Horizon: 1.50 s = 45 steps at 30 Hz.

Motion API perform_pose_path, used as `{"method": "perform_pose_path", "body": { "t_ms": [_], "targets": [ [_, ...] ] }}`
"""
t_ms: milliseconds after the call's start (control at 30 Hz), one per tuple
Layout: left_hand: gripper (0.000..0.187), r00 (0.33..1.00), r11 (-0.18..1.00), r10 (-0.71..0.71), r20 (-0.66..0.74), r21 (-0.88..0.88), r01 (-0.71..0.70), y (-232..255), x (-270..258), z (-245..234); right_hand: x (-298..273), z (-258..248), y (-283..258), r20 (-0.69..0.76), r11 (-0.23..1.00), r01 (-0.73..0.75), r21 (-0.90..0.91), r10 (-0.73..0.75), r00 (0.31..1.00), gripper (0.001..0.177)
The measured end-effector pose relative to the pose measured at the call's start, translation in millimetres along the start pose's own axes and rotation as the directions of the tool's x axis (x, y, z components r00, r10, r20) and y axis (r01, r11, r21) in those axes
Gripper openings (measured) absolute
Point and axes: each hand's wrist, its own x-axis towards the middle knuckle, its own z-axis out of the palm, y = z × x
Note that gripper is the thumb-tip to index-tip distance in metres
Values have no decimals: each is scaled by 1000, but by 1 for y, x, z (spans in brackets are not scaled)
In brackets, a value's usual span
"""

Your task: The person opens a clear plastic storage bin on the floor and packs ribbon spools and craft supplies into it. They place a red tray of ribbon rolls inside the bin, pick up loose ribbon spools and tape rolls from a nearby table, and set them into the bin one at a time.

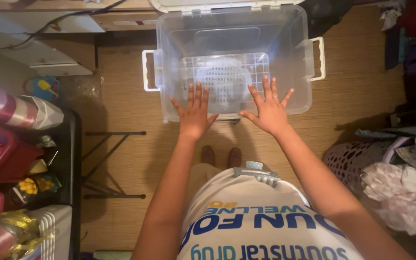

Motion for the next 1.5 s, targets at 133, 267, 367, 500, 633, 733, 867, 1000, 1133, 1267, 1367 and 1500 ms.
{"method": "perform_pose_path", "body": {
  "t_ms": [133, 267, 367, 500, 633, 733, 867, 1000, 1133, 1267, 1367, 1500],
  "targets": [
    [97, 999, 1000, 8, -41, 8, -8, -1, 2, 1, 2, -4, -2, 4, 1000, -13, 4, 13, 1000, 96],
    [97, 998, 1000, 14, -60, -8, -14, -1, 6, 5, 3, -5, -2, 9, 1000, -17, 1, 17, 1000, 96],
    [97, 997, 1000, 19, -78, -5, -20, -2, 7, 8, 4, -5, -3, 9, 1000, -17, -8, 18, 1000, 97],
    [98, 994, 999, 24, -104, -20, -27, -4, 8, 12, 5, -5, -4, 28, 999, -24, -21, 24, 999, 96],
    [98, 994, 999, 22, -106, -22, -24, -5, 7, 15, 3, -5, -6, 6, 1000, -6, -20, 6, 1000, 96],
    [98, 994, 999, 15, -111, -32, -19, -7, 6, 16, 3, -5, -9, 6, 1000, 0, -22, 0, 1000, 96],
    [99, 993, 1000, 0, -116, -31, -4, -9, 1, 17, 3, -5, -14, 12, 1000, 1, -30, -1, 1000, 94],
    [101, 996, 1000, -12, -93, -22, 10, -10, -4, 14, 4, -7, -19, 15, 1000, 19, -17, -19, 1000, 94],
    [101, 993, 1000, -21, -113, -15, 19, -12, -8, 12, 5, -10, -27, 30, 1000, 20, -7, -20, 999, 94],
    [100, 994, 999, -23, -111, -26, 20, -18, -11, 15, 8, -13, -34, 23, 999, 41, -1, -41, 999, 94],
    [102, 990, 1000, -13, -140, -29, 9, -24, -9, 16, 14, -15, -39, 22, 999, 46, 7, -46, 999, 94],
    [101, 980, 1000, -19, -200, -23, 15, -31, -13, 18, 23, -16, -48, -6, 996, 85, -8, -85, 996, 95]
  ]
}}
